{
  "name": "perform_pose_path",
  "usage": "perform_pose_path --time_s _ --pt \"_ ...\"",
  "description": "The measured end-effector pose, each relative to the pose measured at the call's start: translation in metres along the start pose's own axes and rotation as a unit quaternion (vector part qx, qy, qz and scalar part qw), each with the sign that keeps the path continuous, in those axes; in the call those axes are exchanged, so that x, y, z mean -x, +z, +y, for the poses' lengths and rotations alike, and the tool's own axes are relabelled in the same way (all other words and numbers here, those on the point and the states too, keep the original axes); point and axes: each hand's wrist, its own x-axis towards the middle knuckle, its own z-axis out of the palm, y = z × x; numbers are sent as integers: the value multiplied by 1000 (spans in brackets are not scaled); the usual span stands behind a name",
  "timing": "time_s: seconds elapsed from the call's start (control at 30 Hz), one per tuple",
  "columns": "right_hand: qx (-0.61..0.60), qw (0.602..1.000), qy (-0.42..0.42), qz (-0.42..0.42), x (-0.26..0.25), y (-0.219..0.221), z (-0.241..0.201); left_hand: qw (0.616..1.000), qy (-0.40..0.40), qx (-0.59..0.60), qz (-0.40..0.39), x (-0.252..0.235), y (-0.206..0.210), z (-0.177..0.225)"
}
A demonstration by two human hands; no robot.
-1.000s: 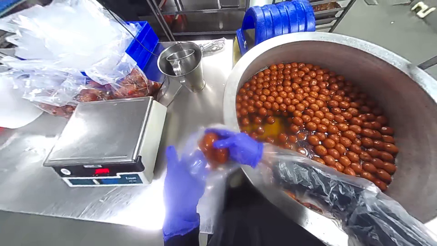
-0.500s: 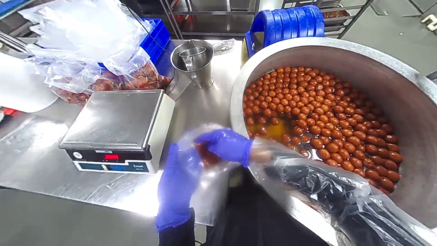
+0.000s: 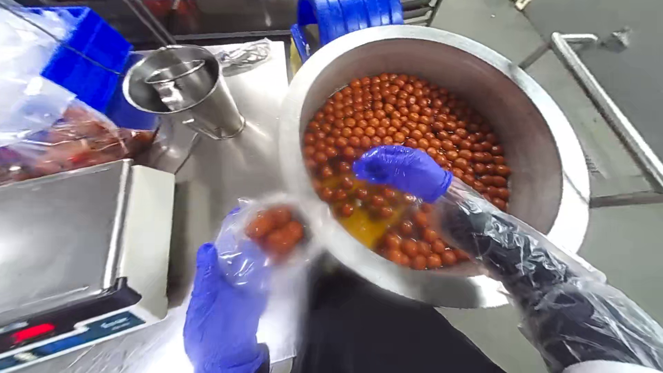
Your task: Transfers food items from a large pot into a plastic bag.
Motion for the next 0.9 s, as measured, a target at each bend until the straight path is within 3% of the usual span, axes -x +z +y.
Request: perform_pose_path --time_s 0.07,0.13,0.23,0.3,0.43,0.6,0.7,0.8,0.9 --pt "232 960 139 72 6 -17 18 999 20 -21 23 1 8 -2" --pt "344 905 232 92 8 -48 52 998 46 -52 11 1 6 -3" --pt "241 920 221 214 6 -80 77 995 59 -69 28 1 3 -4" --pt "213 916 228 253 -1 -93 84 995 61 -66 46 1 6 -4" --pt "273 897 273 214 -23 -117 107 993 48 -84 69 0 16 0" --pt "405 843 327 136 -49 -118 120 999 -18 -15 22 -3 19 4" --pt "411 821 378 122 -52 -115 124 1000 -2 -20 23 -3 12 3" --pt "405 824 386 89 -52 -122 140 999 -4 -10 39 -2 -4 3" --pt "400 818 405 82 -46 -104 139 997 -13 -46 62 -4 13 4"
